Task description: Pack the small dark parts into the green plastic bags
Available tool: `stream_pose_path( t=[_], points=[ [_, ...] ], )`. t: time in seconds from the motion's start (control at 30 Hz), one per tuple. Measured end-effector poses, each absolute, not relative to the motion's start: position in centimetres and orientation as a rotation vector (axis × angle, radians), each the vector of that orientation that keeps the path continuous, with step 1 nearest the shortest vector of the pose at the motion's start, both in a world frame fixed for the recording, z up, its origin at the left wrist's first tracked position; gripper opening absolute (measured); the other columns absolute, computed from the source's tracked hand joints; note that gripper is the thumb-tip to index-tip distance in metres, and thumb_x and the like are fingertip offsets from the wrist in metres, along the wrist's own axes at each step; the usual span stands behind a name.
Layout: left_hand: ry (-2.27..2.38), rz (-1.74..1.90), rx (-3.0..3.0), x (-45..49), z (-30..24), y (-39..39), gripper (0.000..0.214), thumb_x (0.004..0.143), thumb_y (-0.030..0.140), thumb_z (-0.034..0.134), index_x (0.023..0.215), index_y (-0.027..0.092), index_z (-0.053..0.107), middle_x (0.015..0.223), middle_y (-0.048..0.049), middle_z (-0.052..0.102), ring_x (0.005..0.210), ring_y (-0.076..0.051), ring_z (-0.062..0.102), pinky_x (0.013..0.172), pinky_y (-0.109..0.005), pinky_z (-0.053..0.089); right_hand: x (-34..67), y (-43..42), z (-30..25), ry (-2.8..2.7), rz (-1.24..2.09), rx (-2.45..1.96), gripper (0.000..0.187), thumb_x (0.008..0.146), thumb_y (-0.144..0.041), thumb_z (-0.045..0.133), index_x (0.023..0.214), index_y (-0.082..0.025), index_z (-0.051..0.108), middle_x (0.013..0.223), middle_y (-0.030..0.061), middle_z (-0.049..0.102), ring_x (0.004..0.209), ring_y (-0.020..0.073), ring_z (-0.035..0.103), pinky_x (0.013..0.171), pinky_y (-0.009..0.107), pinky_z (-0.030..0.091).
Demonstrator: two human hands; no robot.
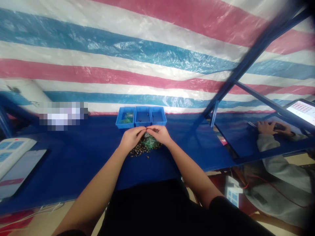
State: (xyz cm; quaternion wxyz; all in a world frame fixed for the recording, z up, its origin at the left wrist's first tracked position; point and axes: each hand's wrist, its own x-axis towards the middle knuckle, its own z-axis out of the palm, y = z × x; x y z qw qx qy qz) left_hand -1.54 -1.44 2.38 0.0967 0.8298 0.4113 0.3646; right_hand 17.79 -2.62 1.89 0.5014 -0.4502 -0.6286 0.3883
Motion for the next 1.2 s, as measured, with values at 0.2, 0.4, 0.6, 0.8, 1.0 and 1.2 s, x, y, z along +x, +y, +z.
stream_pose_path(
  t=[0.2, 0.4, 0.6, 0.8, 1.0, 1.2],
  points=[
    [1.241, 0.971, 2.436, -1.55, 2.81, -1.67, 0.030, 0.095, 0.045, 0.046, 0.099, 0.025, 0.068, 0.093, -0.0014, 0.074, 0.080, -0.017, 0.068, 0.073, -0.025, 0.051, 17.84, -2.82, 2.25, -1.543, 0.921, -1.110, 0.037, 0.077, -0.045, 0.069, 0.101, -0.017, 0.075, 0.093, 0.0074, 0.075, 0.073, 0.0169, 0.068, 0.072, 0.031, 0.056],
    [1.271, 1.015, 2.408, -1.56, 2.18, -1.42, 0.032, 0.093, 0.046, 0.050, 0.110, 0.025, 0.066, 0.084, -0.0006, 0.073, 0.073, -0.016, 0.067, 0.070, -0.024, 0.051, 17.86, -2.62, 2.04, -1.518, 0.925, -1.099, 0.034, 0.078, -0.042, 0.069, 0.100, -0.017, 0.075, 0.095, 0.0076, 0.075, 0.079, 0.0179, 0.069, 0.076, 0.032, 0.056],
    [1.225, 1.051, 2.422, -1.49, 2.21, -1.40, 0.031, 0.095, 0.043, 0.046, 0.104, 0.025, 0.069, 0.104, -0.0032, 0.073, 0.092, -0.019, 0.069, 0.083, -0.028, 0.052, 17.80, -2.66, 2.06, -1.521, 0.933, -1.099, 0.035, 0.076, -0.043, 0.070, 0.098, -0.017, 0.075, 0.094, 0.0072, 0.075, 0.077, 0.0171, 0.069, 0.074, 0.031, 0.057],
    [1.208, 1.062, 2.414, -1.47, 2.35, -1.49, 0.032, 0.095, 0.044, 0.046, 0.101, 0.024, 0.071, 0.104, -0.0034, 0.074, 0.092, -0.020, 0.069, 0.085, -0.029, 0.052, 17.72, -2.85, 2.40, -1.520, 0.938, -1.104, 0.036, 0.076, -0.044, 0.071, 0.099, -0.017, 0.075, 0.093, 0.0080, 0.075, 0.075, 0.0172, 0.068, 0.072, 0.031, 0.056],
    [1.243, 1.094, 2.411, -1.44, 2.03, -1.33, 0.030, 0.094, 0.044, 0.051, 0.107, 0.024, 0.069, 0.099, -0.0029, 0.074, 0.087, -0.018, 0.070, 0.080, -0.027, 0.053, 17.69, -2.83, 2.43, -1.503, 0.930, -1.092, 0.038, 0.075, -0.047, 0.071, 0.098, -0.016, 0.076, 0.094, 0.0081, 0.075, 0.077, 0.0177, 0.069, 0.076, 0.033, 0.057],
    [1.187, 1.130, 2.441, -1.57, 1.90, -1.29, 0.027, 0.094, 0.040, 0.050, 0.102, 0.024, 0.071, 0.102, -0.0019, 0.074, 0.090, -0.018, 0.069, 0.083, -0.027, 0.052, 17.71, -2.66, 2.08, -1.513, 0.935, -1.074, 0.035, 0.076, -0.043, 0.071, 0.098, -0.016, 0.076, 0.093, 0.0074, 0.075, 0.076, 0.0168, 0.068, 0.075, 0.031, 0.057]
  ],
)
